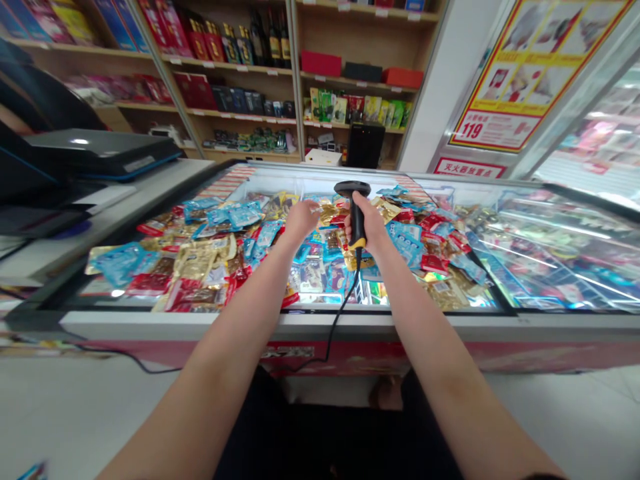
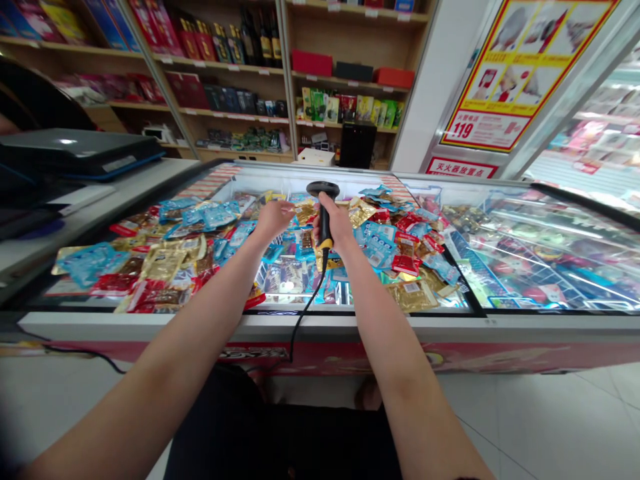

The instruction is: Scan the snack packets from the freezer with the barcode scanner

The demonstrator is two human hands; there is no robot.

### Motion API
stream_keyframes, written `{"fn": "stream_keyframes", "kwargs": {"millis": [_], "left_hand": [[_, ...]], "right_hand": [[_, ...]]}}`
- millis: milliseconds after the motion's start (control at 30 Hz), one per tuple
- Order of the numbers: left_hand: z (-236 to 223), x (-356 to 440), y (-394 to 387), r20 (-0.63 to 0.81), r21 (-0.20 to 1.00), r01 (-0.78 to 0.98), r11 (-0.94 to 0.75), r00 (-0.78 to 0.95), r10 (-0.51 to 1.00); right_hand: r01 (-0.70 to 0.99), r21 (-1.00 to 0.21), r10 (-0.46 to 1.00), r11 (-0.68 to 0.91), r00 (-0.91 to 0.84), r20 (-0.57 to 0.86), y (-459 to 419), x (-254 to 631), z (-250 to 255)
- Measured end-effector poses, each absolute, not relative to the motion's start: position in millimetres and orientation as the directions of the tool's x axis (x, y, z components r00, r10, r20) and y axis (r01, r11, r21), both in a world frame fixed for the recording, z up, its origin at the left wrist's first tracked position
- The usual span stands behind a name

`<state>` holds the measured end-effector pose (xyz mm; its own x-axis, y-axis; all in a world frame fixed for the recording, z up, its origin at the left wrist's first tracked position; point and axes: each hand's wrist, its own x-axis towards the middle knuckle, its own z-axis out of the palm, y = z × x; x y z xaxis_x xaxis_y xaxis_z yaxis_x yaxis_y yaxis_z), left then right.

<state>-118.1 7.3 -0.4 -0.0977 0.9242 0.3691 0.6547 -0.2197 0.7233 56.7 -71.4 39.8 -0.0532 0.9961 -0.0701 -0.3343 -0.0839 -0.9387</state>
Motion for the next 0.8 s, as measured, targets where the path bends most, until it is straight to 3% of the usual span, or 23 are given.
{"fn": "stream_keyframes", "kwargs": {"millis": [300, 433, 600, 800], "left_hand": [[4, -197, 9, 0.357, 0.674, 0.737, -0.057, -0.257, 0.898], [-2, -225, 3, 0.335, 0.633, 0.77, -0.075, -0.186, 0.924], [-2, -235, 0, 0.132, 0.468, 0.884, -0.01, -0.058, 0.99], [7, -247, -5, 0.066, 0.363, 0.93, -0.053, 0.032, 0.997]], "right_hand": [[-0.221, -0.956, 0.968, -0.19, -0.203, -0.146, -78, 32, 24], [-0.184, -0.962, 0.959, -0.204, -0.237, -0.158, -85, 23, 21], [-0.155, -0.964, 0.957, -0.214, -0.23, -0.175, -84, 22, 18], [-0.143, -0.97, 0.955, -0.199, -0.249, -0.159, -81, 25, 14]]}}
